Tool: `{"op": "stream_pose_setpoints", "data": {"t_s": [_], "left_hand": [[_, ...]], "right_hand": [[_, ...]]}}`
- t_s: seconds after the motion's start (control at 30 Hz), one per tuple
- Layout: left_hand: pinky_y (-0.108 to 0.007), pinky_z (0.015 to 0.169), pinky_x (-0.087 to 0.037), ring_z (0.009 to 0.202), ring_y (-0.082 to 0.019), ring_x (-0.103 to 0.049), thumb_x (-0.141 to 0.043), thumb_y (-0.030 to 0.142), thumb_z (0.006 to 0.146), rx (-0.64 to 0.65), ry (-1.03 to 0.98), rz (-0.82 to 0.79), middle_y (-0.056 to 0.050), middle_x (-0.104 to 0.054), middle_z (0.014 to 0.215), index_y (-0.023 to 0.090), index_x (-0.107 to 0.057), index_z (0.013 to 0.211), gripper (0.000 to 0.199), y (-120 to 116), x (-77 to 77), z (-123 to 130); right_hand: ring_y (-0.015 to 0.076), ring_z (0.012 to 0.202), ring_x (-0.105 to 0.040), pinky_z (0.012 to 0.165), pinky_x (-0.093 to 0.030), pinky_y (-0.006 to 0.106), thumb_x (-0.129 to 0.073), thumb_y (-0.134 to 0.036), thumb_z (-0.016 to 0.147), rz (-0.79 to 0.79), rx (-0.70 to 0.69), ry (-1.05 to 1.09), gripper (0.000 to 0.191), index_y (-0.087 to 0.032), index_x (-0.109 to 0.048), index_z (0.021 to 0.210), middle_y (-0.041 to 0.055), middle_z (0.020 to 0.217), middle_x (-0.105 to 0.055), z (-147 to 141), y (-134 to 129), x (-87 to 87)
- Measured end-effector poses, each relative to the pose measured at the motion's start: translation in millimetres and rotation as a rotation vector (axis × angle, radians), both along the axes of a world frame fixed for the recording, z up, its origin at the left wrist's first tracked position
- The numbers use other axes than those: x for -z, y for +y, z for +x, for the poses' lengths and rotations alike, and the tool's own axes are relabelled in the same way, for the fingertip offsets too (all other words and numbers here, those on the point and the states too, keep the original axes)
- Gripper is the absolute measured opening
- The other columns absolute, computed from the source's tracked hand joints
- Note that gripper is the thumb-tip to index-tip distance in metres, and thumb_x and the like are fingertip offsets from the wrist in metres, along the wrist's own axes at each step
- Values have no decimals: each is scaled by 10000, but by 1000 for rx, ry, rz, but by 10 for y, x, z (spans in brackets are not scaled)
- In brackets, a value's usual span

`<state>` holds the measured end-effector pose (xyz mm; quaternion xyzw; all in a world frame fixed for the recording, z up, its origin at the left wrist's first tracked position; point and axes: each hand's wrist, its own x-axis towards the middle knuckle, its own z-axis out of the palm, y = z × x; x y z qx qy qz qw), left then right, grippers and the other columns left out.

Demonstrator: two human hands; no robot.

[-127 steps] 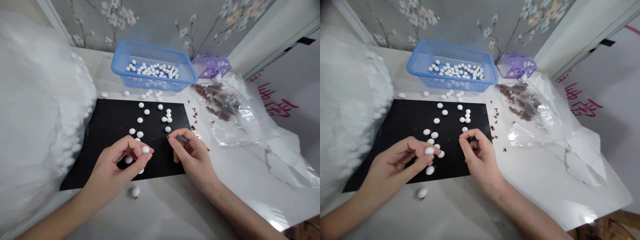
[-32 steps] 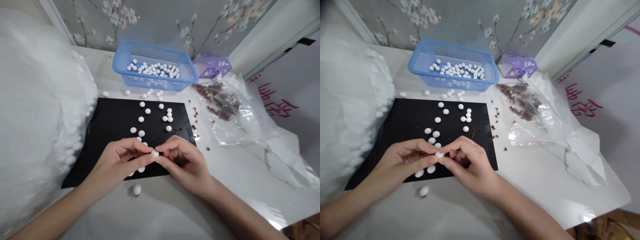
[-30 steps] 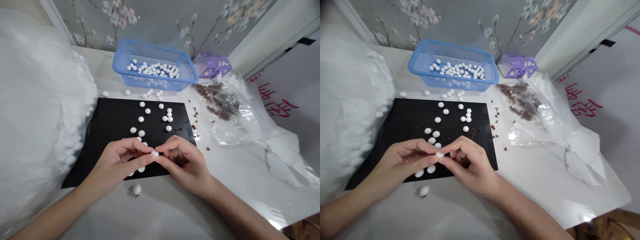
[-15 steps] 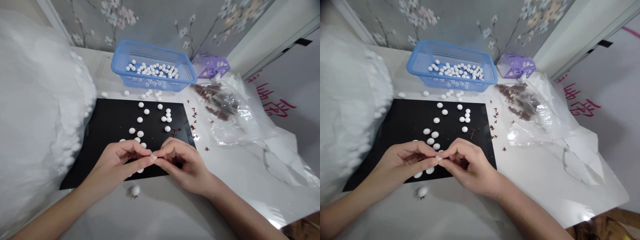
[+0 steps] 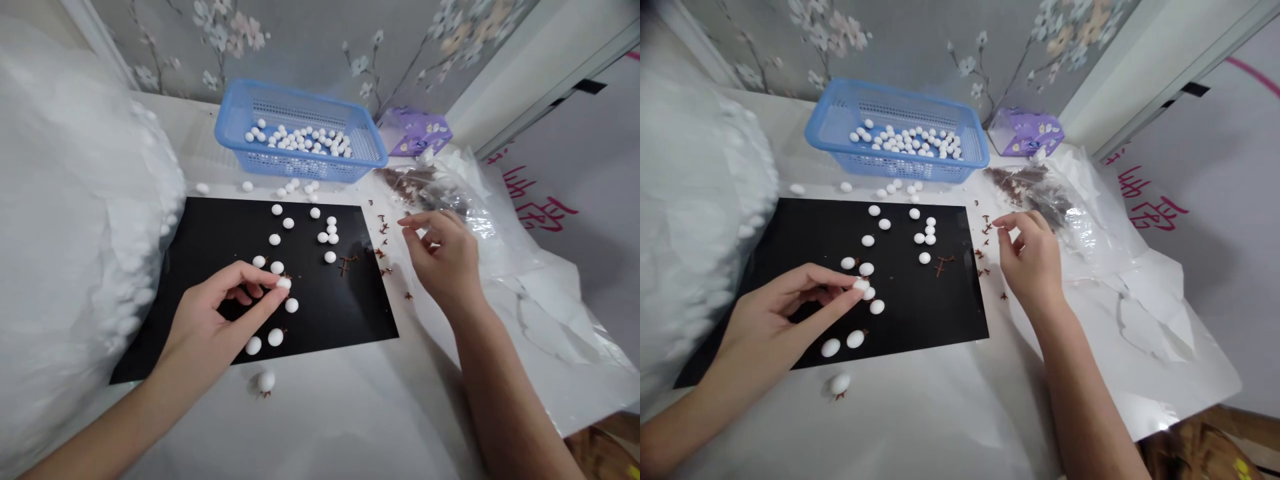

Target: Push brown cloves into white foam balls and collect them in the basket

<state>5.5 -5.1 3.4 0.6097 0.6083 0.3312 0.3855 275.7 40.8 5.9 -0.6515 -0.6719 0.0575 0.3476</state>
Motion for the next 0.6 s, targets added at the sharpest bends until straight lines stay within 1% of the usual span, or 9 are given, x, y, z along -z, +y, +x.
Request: {"op": "stream_pose_setpoints", "data": {"t_s": [0.1, 0.23, 0.33, 0.47, 0.53, 0.6], "left_hand": [[-219, 566, -404, 635, -110, -504, -618, 393, 753, 36, 117, 60, 41, -609, 736, 267, -642, 826, 147, -1, 15, -5], [-222, 533, -375, 603, -106, -452, -582, 379, 771, 127, 268, 117, 40, -581, 741, 271, -637, 824, 132, -10, 25, 3], [-213, 526, -368, 610, -102, -453, -549, 368, 789, 169, 341, 121, 41, -563, 750, 287, -644, 865, 145, -24, 26, 6], [-210, 519, -369, 585, -96, -441, -532, 370, 800, 189, 363, 132, 40, -549, 763, 296, -643, 899, 166, -32, 31, 4], [-209, 518, -368, 580, -95, -435, -530, 369, 805, 193, 362, 133, 39, -545, 769, 299, -638, 910, 166, -30, 36, 2], [-209, 517, -367, 581, -96, -432, -531, 369, 807, 197, 361, 141, 38, -542, 769, 297, -635, 914, 166, -28, 41, 1]], "right_hand": [[92, 506, -451, 559, -427, 295, -530, -142, 771, -78, 44, -125, 155, -194, -630, 877, 59, 918, -602, 140, 50, 55], [89, 509, -474, 576, -438, 300, -503, -156, 786, -171, -8, -166, 204, -201, -627, 942, 55, 971, -588, 75, 25, 78], [93, 510, -475, 572, -433, 293, -505, -173, 796, -187, -55, -184, 187, -203, -631, 931, 47, 947, -594, 11, 6, 55], [96, 513, -468, 549, -425, 279, -532, -187, 792, -128, -45, -175, 142, -201, -641, 883, 39, 905, -608, 2, -6, -15], [97, 517, -469, 524, -417, 261, -557, -207, 787, -124, -91, -136, 99, -202, -645, 832, 23, 830, -608, -19, -20, -43], [89, 495, -451, 497, -401, 248, -591, -244, 776, -153, -156, -86, 67, -201, -643, 783, 9, 773, -599, -75, -39, -45]]}}
